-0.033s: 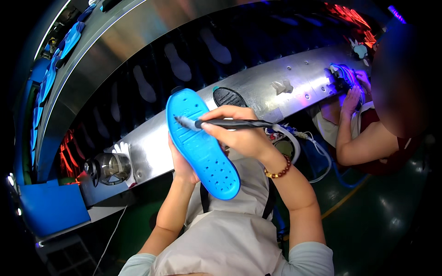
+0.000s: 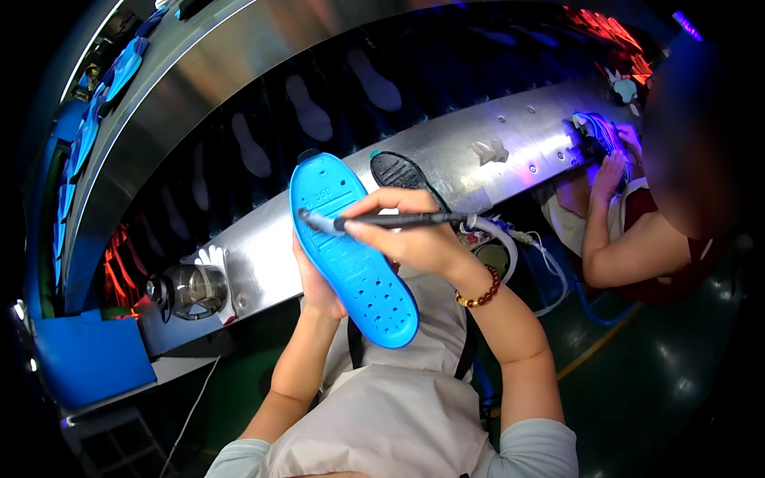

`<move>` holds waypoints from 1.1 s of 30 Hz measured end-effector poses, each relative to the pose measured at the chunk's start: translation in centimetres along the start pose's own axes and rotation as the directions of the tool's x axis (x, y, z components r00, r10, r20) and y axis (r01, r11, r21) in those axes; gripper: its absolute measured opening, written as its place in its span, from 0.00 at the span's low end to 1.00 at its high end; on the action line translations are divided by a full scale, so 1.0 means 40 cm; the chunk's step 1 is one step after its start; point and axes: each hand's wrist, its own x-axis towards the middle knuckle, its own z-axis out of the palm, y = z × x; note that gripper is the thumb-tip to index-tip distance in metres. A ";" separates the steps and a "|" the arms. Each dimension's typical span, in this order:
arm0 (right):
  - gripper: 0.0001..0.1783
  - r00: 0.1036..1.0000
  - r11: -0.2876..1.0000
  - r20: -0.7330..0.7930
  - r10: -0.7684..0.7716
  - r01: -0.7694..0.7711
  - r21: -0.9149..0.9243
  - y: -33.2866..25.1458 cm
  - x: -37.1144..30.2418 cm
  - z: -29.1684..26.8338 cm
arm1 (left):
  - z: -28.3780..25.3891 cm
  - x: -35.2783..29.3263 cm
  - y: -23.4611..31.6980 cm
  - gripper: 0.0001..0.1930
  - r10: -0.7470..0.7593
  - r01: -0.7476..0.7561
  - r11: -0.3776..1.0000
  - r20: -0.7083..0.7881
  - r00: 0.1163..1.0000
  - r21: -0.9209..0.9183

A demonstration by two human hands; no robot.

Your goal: The person applies adhesive to the inner surface of blue shoe soles using a brush, retrieves additional soles from a moving conveyor, and places the coated soles back onto the line.

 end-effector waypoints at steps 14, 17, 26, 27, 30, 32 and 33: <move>0.11 0.920 0.941 0.227 -0.319 0.336 -0.039 0.000 -0.046 -0.019 | 0.016 0.010 0.041 0.51 0.323 -0.318 0.931 0.001 0.946 0.181; 0.11 0.812 0.834 0.390 -0.434 0.526 -0.166 -0.002 -0.056 -0.004 | 0.020 0.008 0.061 0.51 0.435 -0.437 0.891 0.041 0.899 0.122; 0.12 0.825 0.885 0.424 -0.373 0.454 -0.104 0.008 -0.082 -0.001 | 0.026 -0.009 0.106 0.48 0.514 -0.512 0.848 0.023 0.858 0.136; 0.12 0.801 0.896 0.470 -0.370 0.441 -0.047 0.006 -0.086 -0.009 | 0.022 -0.015 0.110 0.48 0.511 -0.508 0.850 0.017 0.859 0.141; 0.12 0.906 0.947 0.299 -0.299 0.321 -0.028 0.023 -0.077 -0.016 | 0.024 -0.010 0.122 0.49 0.471 -0.473 0.871 0.048 0.881 0.134; 0.13 0.897 0.920 0.296 -0.328 0.375 -0.118 0.041 -0.068 -0.005 | 0.018 -0.006 0.130 0.49 0.487 -0.494 0.854 0.085 0.869 0.165; 0.13 0.850 0.905 0.423 -0.315 0.403 -0.137 0.033 -0.075 0.000 | 0.016 -0.005 0.134 0.50 0.495 -0.505 0.844 0.103 0.863 0.180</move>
